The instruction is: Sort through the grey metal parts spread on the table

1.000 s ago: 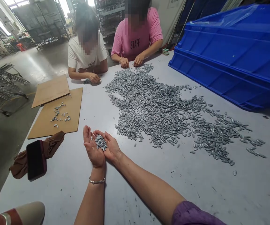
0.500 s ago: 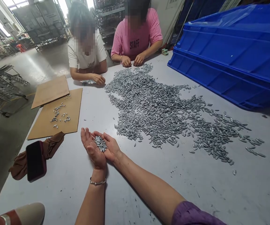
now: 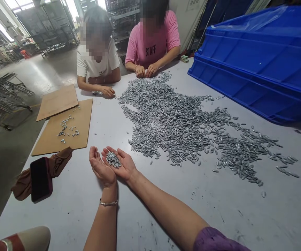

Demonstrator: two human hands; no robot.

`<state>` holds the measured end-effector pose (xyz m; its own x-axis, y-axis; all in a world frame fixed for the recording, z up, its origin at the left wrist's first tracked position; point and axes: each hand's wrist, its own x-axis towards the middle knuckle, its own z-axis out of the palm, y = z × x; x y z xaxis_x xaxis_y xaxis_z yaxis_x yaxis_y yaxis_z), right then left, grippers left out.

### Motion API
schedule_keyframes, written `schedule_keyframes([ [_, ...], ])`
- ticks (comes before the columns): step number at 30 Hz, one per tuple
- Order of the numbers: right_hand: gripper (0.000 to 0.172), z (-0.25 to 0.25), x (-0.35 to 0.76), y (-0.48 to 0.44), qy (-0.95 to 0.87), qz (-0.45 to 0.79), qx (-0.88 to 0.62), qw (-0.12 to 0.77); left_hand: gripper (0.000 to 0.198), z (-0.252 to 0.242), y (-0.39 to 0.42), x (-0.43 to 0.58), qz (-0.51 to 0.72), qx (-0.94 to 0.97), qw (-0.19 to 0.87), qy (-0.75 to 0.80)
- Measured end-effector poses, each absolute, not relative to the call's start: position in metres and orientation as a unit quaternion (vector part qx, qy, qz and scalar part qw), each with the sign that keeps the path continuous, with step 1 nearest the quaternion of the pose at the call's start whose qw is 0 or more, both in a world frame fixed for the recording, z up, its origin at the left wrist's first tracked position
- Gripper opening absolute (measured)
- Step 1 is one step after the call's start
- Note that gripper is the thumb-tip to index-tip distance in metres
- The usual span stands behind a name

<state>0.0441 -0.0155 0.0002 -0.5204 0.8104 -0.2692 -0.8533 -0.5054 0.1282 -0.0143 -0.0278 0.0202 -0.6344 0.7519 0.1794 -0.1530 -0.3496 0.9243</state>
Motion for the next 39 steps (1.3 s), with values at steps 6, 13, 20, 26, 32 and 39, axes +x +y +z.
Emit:
schedule_keyframes([
  [6,0.035,0.005,0.059,-0.010,0.120,0.856,-0.063,0.498,0.053,0.019,-0.020,-0.017,0.735,0.154,0.498,0.434],
  [13,0.034,0.007,0.063,-0.008,0.102,0.848,-0.057,0.518,0.049,0.019,-0.021,-0.018,0.706,0.103,0.588,0.382],
  [20,0.035,0.005,0.062,-0.008,0.102,0.849,-0.055,0.515,0.038,0.010,-0.019,-0.019,0.711,0.153,0.548,0.412],
  [26,0.038,0.002,0.063,-0.005,0.093,0.840,-0.088,0.527,0.025,0.010,-0.025,-0.029,0.644,0.459,0.311,0.526],
  [32,0.037,0.005,0.068,-0.002,0.087,0.827,-0.104,0.545,0.022,0.022,-0.028,-0.031,0.561,0.590,0.271,0.514],
  [39,0.037,0.007,0.071,-0.002,0.115,0.825,-0.104,0.544,0.013,0.017,-0.027,-0.030,0.541,0.620,0.241,0.515],
])
